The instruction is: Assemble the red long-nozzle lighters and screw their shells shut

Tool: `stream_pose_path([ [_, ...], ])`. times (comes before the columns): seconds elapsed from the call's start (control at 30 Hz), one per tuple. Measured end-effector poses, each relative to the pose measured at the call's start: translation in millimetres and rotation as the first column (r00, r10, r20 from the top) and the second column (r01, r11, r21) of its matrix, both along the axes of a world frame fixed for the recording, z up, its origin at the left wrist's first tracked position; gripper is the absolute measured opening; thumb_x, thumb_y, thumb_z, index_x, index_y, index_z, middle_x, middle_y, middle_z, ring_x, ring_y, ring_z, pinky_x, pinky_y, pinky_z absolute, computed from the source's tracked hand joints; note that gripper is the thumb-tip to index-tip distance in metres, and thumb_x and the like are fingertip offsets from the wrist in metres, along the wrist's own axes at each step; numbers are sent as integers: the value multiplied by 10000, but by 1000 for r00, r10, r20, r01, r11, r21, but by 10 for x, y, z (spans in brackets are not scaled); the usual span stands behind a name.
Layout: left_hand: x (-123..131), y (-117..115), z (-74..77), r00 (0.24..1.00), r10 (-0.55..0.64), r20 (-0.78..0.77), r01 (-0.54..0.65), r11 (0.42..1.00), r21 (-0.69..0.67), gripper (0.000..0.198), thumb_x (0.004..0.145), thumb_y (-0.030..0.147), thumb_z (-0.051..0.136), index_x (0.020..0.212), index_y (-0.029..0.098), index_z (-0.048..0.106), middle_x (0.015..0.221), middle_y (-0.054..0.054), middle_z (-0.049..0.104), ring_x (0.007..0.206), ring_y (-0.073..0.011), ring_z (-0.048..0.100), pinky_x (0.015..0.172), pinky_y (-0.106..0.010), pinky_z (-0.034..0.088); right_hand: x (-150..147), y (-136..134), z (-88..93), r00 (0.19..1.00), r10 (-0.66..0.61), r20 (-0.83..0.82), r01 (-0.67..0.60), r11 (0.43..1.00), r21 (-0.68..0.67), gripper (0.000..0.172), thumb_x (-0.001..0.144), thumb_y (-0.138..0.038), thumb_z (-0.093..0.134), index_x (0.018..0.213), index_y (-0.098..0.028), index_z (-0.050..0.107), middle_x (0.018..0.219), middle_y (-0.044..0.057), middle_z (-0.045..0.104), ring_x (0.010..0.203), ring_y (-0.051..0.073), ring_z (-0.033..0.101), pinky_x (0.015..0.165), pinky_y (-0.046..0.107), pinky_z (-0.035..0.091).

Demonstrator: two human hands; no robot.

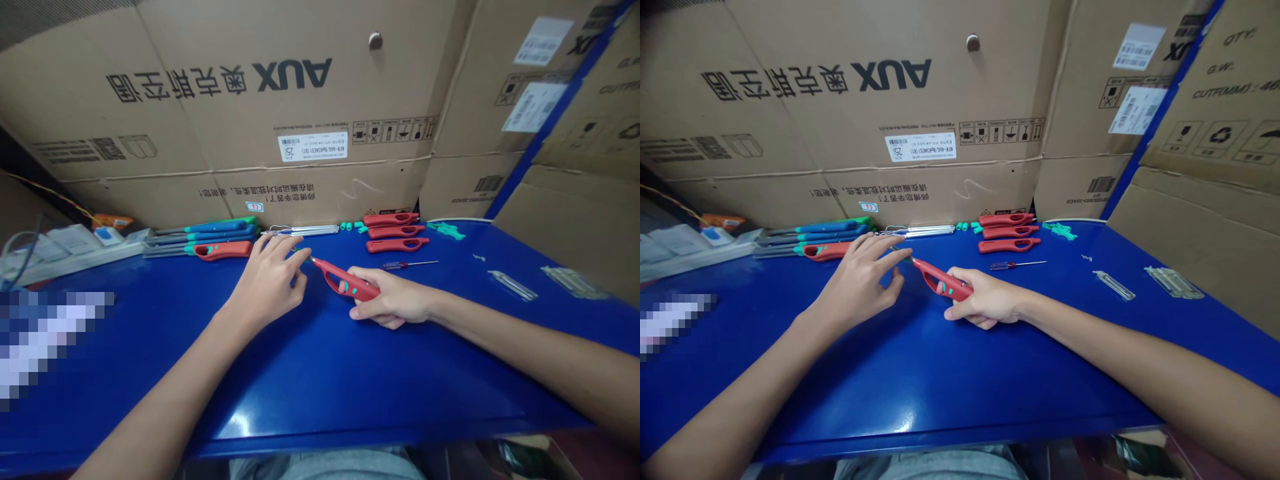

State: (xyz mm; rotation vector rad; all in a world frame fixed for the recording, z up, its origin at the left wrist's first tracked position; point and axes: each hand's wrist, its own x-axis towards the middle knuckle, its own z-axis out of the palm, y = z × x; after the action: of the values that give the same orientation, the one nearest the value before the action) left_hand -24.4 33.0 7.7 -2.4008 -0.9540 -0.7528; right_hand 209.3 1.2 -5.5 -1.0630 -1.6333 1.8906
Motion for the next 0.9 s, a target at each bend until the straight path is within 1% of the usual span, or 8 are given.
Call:
stream_pose_path([
  [0.1,10,-11,2,1000,-2,6,2,1000,-3,343,795,123,488,1071,123,692,1190,-156,652,1095,-305,594,1001,-537,423,2,7,-2,1000,16,-19,-16,1000,2,420,744,-224,753,999,-255,420,479,-159,385,324,15,233,276,115,213],
  [0.27,2,-23,-2,1000,-13,-14,12,1000,-15,324,799,133,490,1038,140,708,1206,-156,647,1093,-307,592,984,-542,419,6,10,-14,999,22,-48,-23,1000,-14,426,746,-241,755,992,-260,408,475,-165,371,329,15,219,288,116,211],
  [0.4,0,-34,1,1000,-23,18,23,999,-22,421,796,116,483,1187,123,639,1207,-147,647,1102,-292,586,988,-521,419,-15,-12,-10,1000,-3,5,3,1000,2,393,764,-244,730,979,-262,401,471,-165,358,321,18,218,285,120,208],
  [0.47,4,-38,0,999,-20,27,21,999,-25,452,790,113,485,1222,122,619,1207,-145,647,1102,-289,587,994,-525,410,-25,-21,-10,1000,-28,6,28,1000,10,393,763,-236,725,981,-265,399,488,-162,368,322,17,225,283,121,212],
  [0.63,24,-37,-21,1000,14,-3,-14,999,-28,343,800,137,481,1062,161,700,1208,-137,650,1115,-304,587,1000,-552,378,-29,-25,-12,1000,-11,-8,11,999,30,420,741,-204,735,1000,-272,411,487,-162,368,334,26,238,281,127,220],
  [0.67,28,-37,-25,1000,18,-2,-18,999,-29,345,802,139,477,1066,159,697,1205,-136,652,1117,-304,587,1001,-549,377,-30,-26,-10,1000,-11,-6,11,1000,28,411,745,-201,729,992,-274,408,484,-163,365,335,26,234,280,126,218],
  [0.8,32,-36,-31,1000,10,19,-9,999,-32,434,790,123,474,1193,146,635,1215,-129,649,1124,-289,586,1002,-525,384,-34,-32,0,999,-42,23,41,999,29,377,760,-198,709,961,-276,400,499,-159,374,333,24,227,272,123,211],
  [0.9,28,-32,-32,1000,11,25,-10,999,-32,445,784,117,478,1202,151,625,1226,-126,644,1131,-288,583,1002,-528,382,-29,-27,-6,999,-37,28,36,998,48,391,751,-198,719,981,-274,411,509,-156,388,326,24,253,269,129,227],
])
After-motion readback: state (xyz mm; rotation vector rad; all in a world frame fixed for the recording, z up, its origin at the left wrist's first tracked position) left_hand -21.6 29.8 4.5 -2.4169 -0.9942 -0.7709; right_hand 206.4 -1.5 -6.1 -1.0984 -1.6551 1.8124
